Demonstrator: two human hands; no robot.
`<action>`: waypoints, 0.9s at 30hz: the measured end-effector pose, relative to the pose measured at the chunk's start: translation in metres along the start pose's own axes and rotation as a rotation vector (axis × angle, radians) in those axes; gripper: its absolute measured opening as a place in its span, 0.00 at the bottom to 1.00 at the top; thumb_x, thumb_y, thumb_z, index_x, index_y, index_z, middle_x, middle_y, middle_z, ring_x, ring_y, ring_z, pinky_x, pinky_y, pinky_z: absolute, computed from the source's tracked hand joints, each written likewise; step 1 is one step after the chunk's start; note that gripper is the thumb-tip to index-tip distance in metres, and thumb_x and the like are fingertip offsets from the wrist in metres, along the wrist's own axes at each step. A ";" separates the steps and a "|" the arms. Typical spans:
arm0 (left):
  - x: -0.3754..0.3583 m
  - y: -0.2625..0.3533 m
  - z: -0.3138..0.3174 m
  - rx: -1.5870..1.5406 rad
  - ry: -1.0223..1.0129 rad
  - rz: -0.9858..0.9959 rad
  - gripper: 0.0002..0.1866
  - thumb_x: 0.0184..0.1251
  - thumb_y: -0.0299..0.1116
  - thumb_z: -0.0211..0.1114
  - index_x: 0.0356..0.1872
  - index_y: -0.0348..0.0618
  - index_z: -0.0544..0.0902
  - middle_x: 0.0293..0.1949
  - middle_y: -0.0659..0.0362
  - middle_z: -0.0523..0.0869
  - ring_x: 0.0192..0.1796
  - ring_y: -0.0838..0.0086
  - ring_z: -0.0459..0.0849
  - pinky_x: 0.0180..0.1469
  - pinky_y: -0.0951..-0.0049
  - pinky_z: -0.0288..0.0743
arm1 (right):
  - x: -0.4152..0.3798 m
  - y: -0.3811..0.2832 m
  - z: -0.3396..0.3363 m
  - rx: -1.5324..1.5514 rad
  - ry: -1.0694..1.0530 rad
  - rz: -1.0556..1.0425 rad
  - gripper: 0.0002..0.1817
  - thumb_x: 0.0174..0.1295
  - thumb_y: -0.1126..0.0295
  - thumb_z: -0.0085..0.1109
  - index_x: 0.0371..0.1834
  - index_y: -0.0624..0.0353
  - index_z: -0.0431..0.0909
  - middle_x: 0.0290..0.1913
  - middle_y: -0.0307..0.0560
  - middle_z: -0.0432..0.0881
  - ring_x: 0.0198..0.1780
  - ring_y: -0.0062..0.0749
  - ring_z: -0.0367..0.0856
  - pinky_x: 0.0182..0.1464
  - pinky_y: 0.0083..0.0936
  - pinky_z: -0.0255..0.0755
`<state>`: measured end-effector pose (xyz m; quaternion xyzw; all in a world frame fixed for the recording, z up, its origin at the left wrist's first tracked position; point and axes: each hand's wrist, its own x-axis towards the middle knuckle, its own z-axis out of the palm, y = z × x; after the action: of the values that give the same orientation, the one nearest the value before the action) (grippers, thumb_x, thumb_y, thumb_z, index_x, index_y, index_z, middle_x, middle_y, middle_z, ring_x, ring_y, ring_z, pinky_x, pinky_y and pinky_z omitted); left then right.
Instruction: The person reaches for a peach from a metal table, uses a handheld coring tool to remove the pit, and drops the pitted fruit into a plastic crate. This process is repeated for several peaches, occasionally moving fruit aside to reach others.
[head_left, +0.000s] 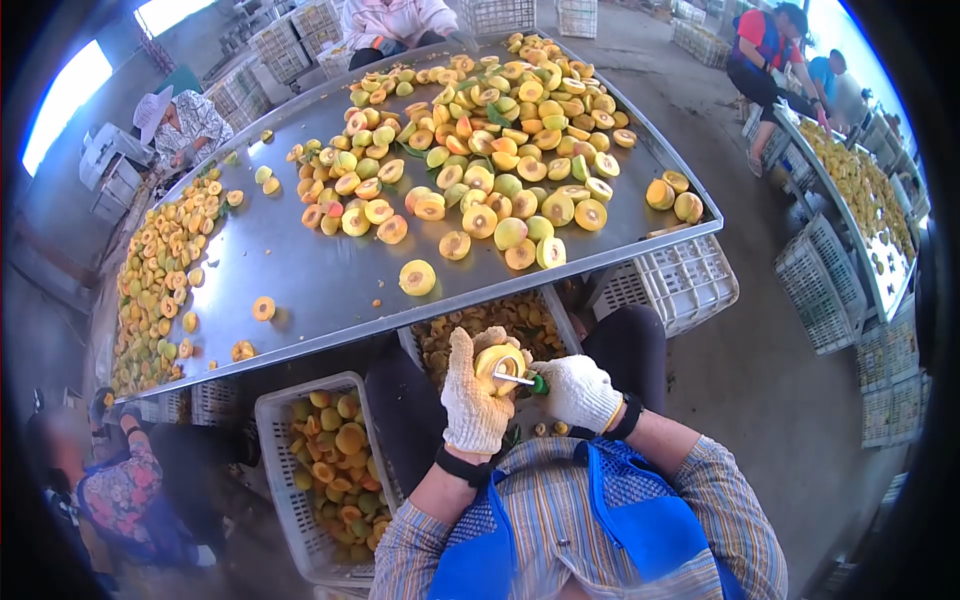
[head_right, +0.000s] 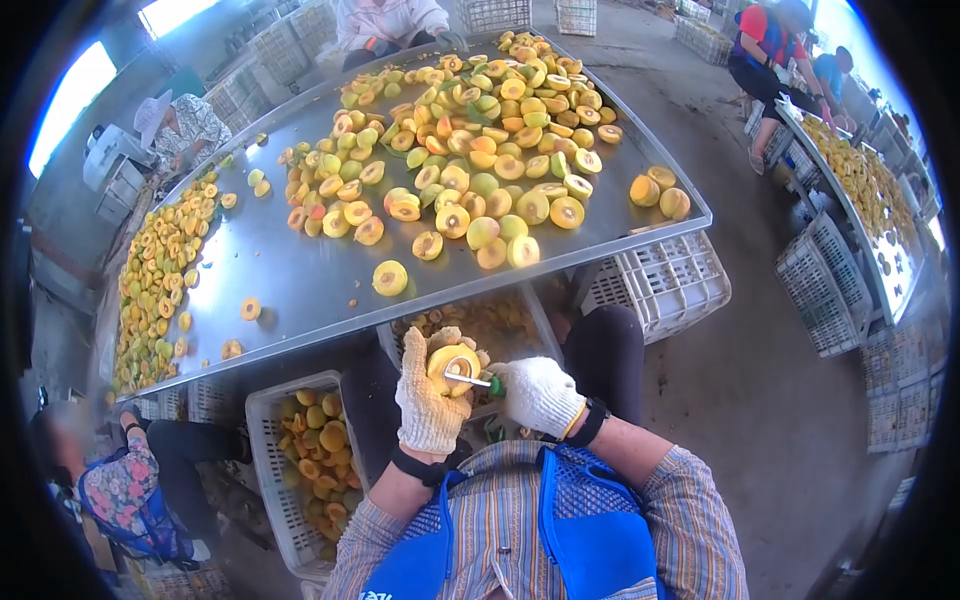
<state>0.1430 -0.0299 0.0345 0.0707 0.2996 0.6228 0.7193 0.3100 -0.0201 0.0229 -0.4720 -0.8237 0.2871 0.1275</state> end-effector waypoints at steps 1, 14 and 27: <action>0.000 0.000 0.000 0.004 -0.004 -0.002 0.27 0.76 0.56 0.57 0.45 0.37 0.83 0.39 0.50 0.86 0.42 0.57 0.87 0.48 0.61 0.83 | 0.000 -0.001 -0.001 -0.001 0.002 -0.001 0.16 0.53 0.65 0.66 0.46 0.55 0.85 0.31 0.49 0.87 0.33 0.44 0.88 0.38 0.36 0.82; -0.011 -0.010 0.001 0.211 0.075 0.089 0.27 0.77 0.55 0.57 0.45 0.34 0.83 0.40 0.49 0.87 0.42 0.61 0.88 0.47 0.64 0.84 | -0.002 0.004 0.010 0.064 -0.159 0.083 0.12 0.57 0.64 0.68 0.43 0.54 0.86 0.28 0.43 0.88 0.28 0.32 0.88 0.33 0.28 0.83; -0.012 0.006 0.018 0.231 -0.074 0.084 0.27 0.79 0.54 0.52 0.34 0.39 0.82 0.30 0.47 0.84 0.32 0.57 0.86 0.34 0.61 0.82 | -0.013 -0.025 0.004 0.081 -0.146 0.060 0.13 0.62 0.59 0.61 0.28 0.57 0.84 0.22 0.55 0.83 0.22 0.50 0.83 0.26 0.39 0.78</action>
<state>0.1463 -0.0346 0.0558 0.1885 0.3393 0.6105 0.6904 0.2967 -0.0420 0.0354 -0.4687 -0.8040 0.3577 0.0774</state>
